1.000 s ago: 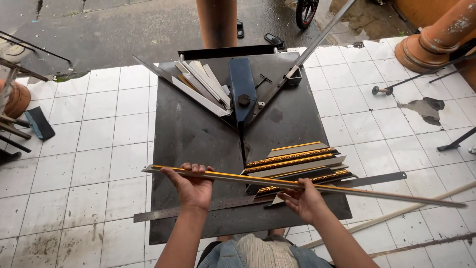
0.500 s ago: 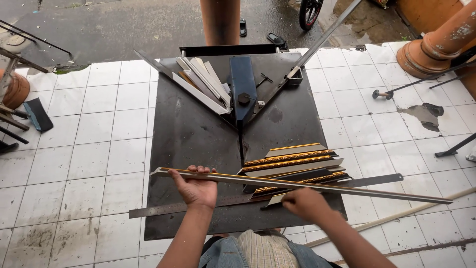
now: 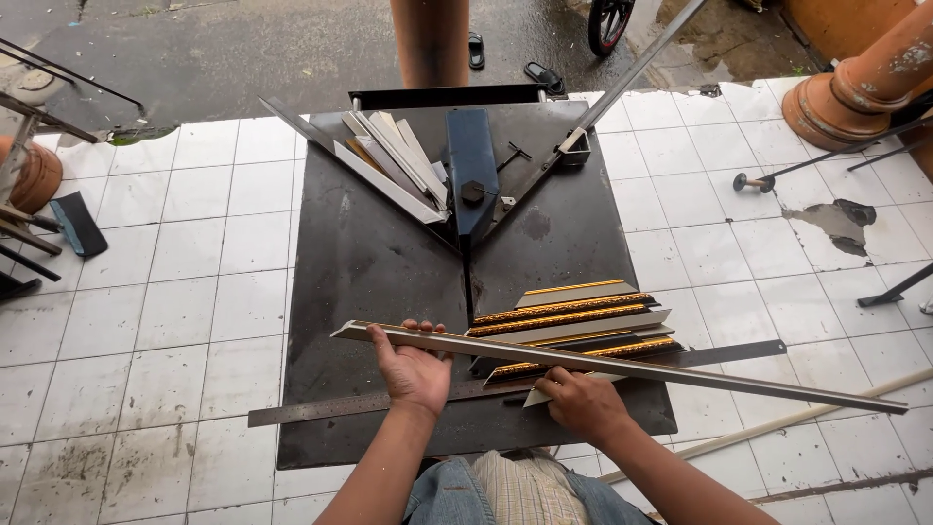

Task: Measuring and aligning decorative frame moldings on a miter cutting machine for final assembly.

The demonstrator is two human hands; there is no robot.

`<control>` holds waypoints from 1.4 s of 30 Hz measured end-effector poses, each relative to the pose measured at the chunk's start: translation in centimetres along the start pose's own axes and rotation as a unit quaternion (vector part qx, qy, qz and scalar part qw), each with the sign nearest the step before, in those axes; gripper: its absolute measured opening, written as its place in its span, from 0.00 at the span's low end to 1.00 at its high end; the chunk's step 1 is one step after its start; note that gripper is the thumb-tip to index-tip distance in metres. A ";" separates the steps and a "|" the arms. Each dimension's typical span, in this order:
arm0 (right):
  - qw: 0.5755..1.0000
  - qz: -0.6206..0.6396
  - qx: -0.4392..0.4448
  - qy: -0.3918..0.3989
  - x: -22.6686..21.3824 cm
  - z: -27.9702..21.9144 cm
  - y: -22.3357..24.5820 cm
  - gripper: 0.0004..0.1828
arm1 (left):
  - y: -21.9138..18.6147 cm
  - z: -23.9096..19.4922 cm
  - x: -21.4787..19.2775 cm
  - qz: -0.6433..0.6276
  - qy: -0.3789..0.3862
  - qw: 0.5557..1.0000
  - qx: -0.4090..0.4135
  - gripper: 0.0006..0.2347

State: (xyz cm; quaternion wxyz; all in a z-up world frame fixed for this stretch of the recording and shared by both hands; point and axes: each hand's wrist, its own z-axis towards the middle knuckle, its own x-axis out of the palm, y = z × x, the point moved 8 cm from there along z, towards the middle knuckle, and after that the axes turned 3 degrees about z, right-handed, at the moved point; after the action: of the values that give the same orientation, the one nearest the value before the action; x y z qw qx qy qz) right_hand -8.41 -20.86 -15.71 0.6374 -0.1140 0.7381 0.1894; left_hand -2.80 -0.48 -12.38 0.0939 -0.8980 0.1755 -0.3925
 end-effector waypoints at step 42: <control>0.749 0.636 0.173 -0.059 -8.5 7.3 0.3 0.14 | -3.7 0.3 3.0 0.069 0.096 0.984 0.134 0.10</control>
State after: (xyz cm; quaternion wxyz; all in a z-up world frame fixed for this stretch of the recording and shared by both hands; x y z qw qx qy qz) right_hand -0.57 -18.12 -8.20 0.4205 0.5056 0.6208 0.4268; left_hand 0.24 1.80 -9.40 0.2230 -0.8213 0.1911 -0.4891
